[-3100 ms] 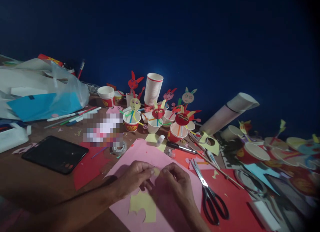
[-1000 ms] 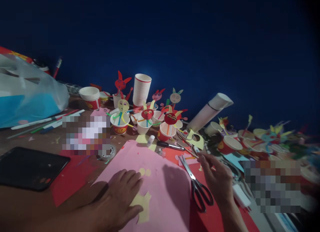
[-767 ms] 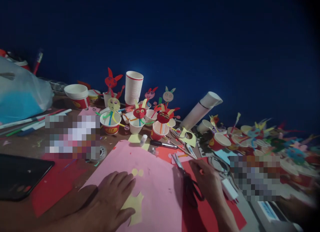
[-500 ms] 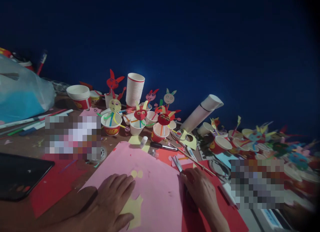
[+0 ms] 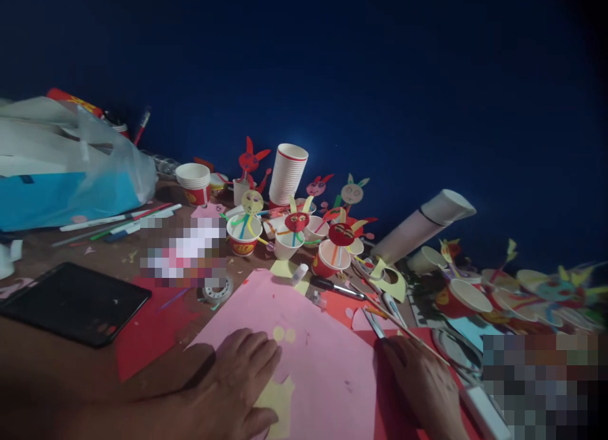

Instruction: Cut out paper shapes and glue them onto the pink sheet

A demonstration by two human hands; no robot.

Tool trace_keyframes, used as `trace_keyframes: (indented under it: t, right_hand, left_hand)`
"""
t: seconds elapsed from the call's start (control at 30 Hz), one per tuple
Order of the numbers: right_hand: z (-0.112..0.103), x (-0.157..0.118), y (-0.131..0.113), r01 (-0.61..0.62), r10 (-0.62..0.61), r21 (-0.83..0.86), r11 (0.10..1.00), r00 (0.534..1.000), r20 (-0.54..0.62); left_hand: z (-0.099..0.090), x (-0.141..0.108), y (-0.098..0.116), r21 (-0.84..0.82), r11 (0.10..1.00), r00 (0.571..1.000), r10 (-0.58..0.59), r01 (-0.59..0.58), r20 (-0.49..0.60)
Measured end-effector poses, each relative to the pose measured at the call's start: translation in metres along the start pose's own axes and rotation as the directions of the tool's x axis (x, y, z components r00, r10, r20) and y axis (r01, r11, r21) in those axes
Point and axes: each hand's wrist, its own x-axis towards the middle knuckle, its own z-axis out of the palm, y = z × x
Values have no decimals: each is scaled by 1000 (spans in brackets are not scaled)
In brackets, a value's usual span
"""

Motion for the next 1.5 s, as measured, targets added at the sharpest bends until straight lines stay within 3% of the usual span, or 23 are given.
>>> trace_keyframes:
  t: [0.1, 0.23, 0.4, 0.57, 0.73, 0.9, 1.07, 1.13, 1.23, 1.3, 1.4, 1.5]
  right_hand:
    - [-3, 5, -2, 22, -23, -21, 1000, 997, -69]
    - [-13, 24, -27, 129, -131, -24, 991, 976, -175]
    - [-12, 62, -64, 247, -249, -38, 968, 943, -219]
    - [-6, 75, -71, 330, -329, -37, 943, 914, -236]
    - [-19, 65, -52, 384, -370, -5, 923, 887, -277]
    - [-43, 37, -32, 465, -416, 73, 882, 843, -342]
    - [-54, 2, -55, 550, -457, 185, 814, 805, -379]
    - [-57, -8, -73, 587, -487, 238, 774, 792, -368]
    - [-64, -16, -96, 600, -500, 430, 674, 800, -332]
    - [-71, -19, -105, 588, -491, 495, 639, 808, -326]
    - [-83, -21, -112, 541, -478, 605, 584, 832, -283]
    - [-83, -22, -118, 413, -446, 798, 438, 871, -206]
  left_hand:
    - [-1, 0, 0, 1, 1000, 1000, 6, -6, 29]
    - [-8, 3, 0, 12, 1000, 1000, 19, -19, 22]
    - [-19, 9, 4, -3, 1000, 998, -17, 17, 60]
    - [-17, 9, 1, -2, 1000, 1000, 2, -2, 8]
    - [-9, 6, -5, 46, 998, 999, 33, -32, -31]
    - [-18, 4, -1, 31, 999, 972, 46, -40, -229]
    - [-38, 9, 1, -114, 993, 939, -48, 9, -342]
    - [-43, 13, -3, -314, 949, 937, -142, 37, -319]
    - [-47, 18, -12, -651, 748, 925, -328, 130, -192]
    - [-50, 21, -17, -737, 658, 917, -374, 157, -138]
    - [-61, 24, -20, -674, 723, 938, -321, 155, -129]
    - [-74, 27, -19, -605, 792, 964, -221, 87, -150]
